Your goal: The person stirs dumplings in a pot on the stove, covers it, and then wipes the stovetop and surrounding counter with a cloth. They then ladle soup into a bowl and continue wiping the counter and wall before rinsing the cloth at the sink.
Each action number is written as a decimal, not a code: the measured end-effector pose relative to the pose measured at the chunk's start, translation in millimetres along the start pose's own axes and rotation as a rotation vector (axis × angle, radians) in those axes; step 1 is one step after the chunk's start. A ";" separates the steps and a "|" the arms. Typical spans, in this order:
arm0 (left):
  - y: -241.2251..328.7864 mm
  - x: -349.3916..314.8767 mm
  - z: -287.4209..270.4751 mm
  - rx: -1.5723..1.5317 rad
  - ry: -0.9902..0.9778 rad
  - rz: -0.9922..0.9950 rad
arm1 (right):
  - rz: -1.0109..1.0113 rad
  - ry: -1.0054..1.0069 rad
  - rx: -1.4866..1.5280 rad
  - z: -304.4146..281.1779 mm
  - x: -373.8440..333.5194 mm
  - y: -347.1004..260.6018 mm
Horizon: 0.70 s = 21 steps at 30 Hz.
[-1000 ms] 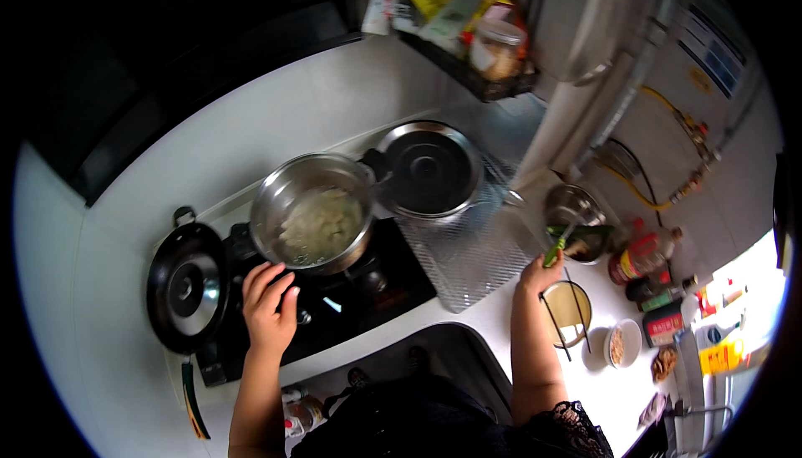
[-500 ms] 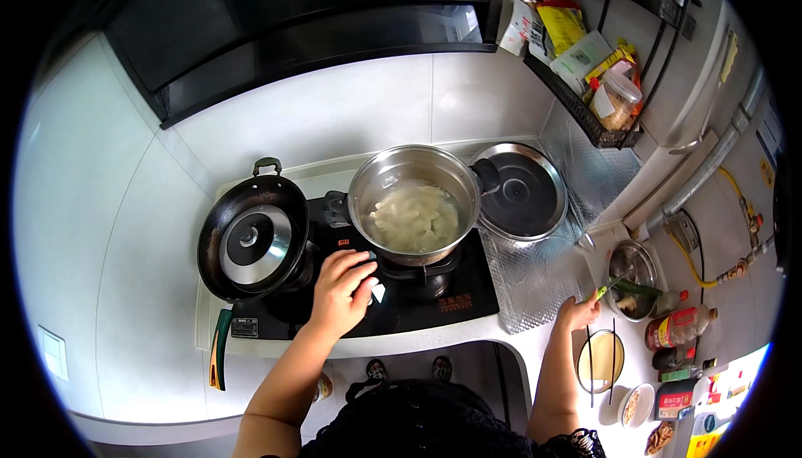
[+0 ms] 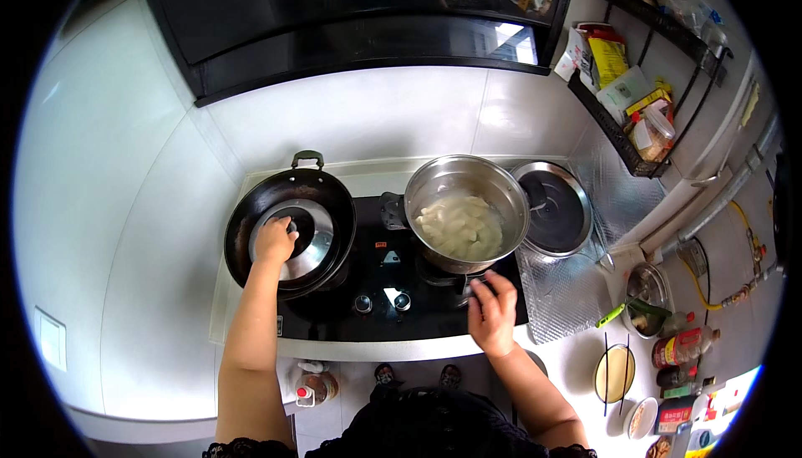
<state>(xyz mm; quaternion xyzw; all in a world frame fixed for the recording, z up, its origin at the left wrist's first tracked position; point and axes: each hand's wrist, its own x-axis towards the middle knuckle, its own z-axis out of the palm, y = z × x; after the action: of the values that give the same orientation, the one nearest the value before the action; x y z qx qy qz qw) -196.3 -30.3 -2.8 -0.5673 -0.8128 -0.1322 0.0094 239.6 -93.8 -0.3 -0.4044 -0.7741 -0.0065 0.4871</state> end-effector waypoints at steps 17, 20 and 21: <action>37.3 41.0 -103.1 -0.151 0.149 0.086 | 0.157 0.019 0.032 -9.8 -7.4 -4.3; 108.2 31.2 -132.9 -0.196 0.204 0.336 | 0.160 0.048 0.024 -16.0 -7.4 1.3; 133.2 26.8 -135.8 -0.229 0.213 0.438 | 0.162 0.065 0.026 -17.7 -4.9 2.0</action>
<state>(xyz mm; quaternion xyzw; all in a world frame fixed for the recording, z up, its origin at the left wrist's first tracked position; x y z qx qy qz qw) -101.0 6.5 159.9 -0.7097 -0.6449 -0.2773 0.0590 255.1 -102.6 4.5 -0.4590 -0.7225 0.0299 0.5162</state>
